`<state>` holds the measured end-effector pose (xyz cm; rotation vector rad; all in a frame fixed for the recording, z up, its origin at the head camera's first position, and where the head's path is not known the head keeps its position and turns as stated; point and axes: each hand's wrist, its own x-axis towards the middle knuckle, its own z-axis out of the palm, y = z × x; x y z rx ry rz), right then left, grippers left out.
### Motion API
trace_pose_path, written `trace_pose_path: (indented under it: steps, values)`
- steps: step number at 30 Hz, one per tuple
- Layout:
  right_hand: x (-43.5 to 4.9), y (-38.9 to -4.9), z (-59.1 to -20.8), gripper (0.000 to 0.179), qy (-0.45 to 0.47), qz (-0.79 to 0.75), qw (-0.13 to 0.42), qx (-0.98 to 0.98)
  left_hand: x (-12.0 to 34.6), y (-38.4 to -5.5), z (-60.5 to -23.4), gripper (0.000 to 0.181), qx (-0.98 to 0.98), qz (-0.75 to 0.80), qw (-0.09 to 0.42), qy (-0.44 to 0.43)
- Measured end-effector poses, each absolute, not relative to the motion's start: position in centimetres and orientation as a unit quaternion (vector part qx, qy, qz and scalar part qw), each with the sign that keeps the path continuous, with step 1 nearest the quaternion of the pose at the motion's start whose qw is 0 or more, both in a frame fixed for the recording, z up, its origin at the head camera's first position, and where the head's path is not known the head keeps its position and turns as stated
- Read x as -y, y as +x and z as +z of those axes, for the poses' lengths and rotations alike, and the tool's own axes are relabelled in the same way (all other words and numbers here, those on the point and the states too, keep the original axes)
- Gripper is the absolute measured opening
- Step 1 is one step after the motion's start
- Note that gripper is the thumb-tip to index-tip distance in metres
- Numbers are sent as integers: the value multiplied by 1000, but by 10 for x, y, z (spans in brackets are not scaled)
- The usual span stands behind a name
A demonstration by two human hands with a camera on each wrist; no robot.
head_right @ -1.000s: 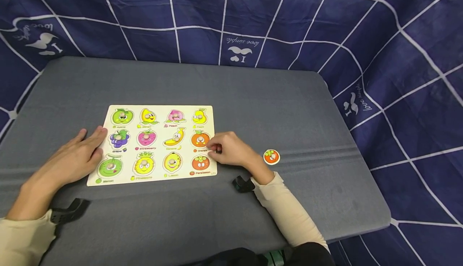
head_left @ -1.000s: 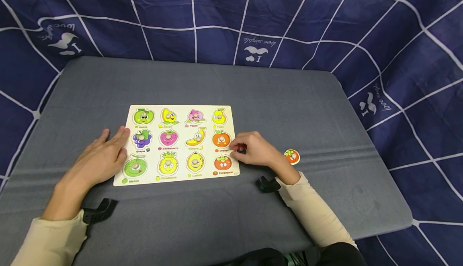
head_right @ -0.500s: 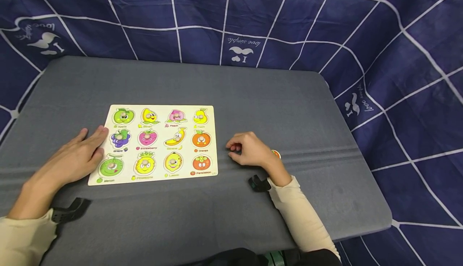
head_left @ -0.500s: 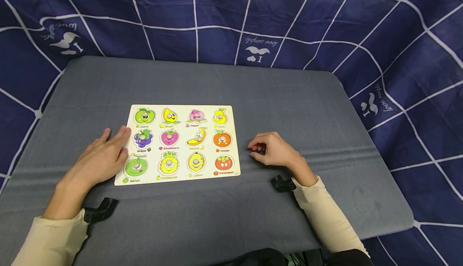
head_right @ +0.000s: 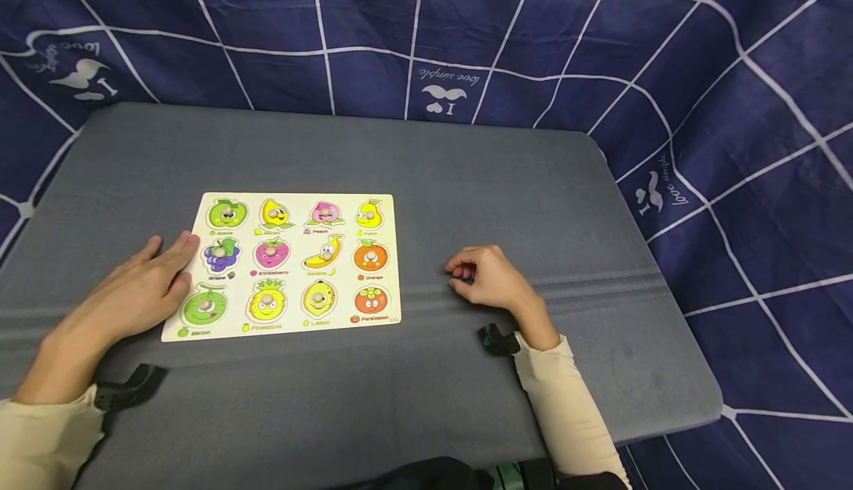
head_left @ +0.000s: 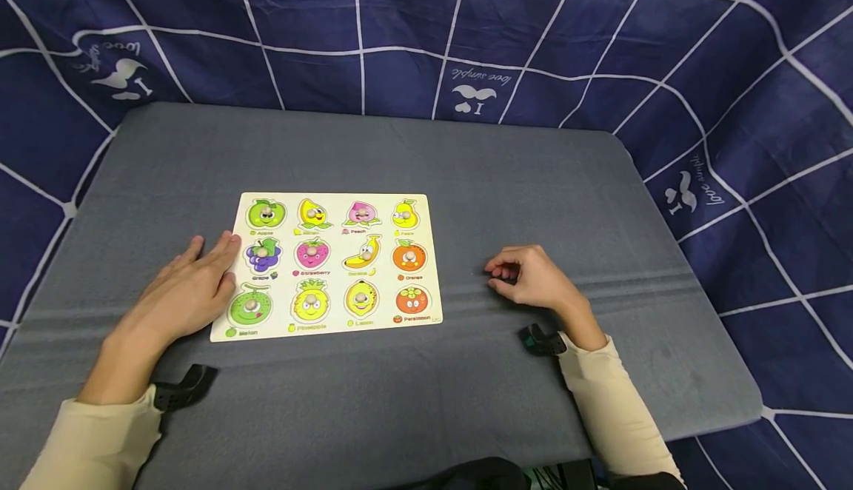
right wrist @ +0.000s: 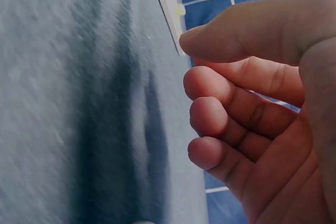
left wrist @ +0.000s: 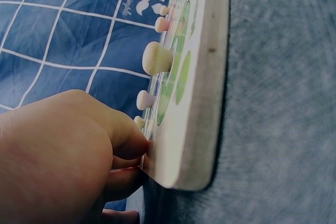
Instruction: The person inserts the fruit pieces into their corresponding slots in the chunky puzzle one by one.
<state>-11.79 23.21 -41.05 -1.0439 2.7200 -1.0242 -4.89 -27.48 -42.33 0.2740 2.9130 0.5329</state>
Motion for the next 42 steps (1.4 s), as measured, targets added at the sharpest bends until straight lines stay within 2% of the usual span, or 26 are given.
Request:
trace_pose_path:
  steps: [11,21,27,42]
  values:
    - [-251,-119,-404,14,-309,-322,38,-894,275,-49,-422,59,-975,179,100,83]
    - [-272,-115,-398,15,-268,-328,50,-905,274,-48,-422,57,-977,178,76,94]
    - [-285,-114,-398,13,-247,-317,53,-914,274,-49,-422,58,-976,178,93,86]
    - [-300,-111,-404,13,-221,-291,97,-926,274,-49,-423,58,-976,180,89,86]
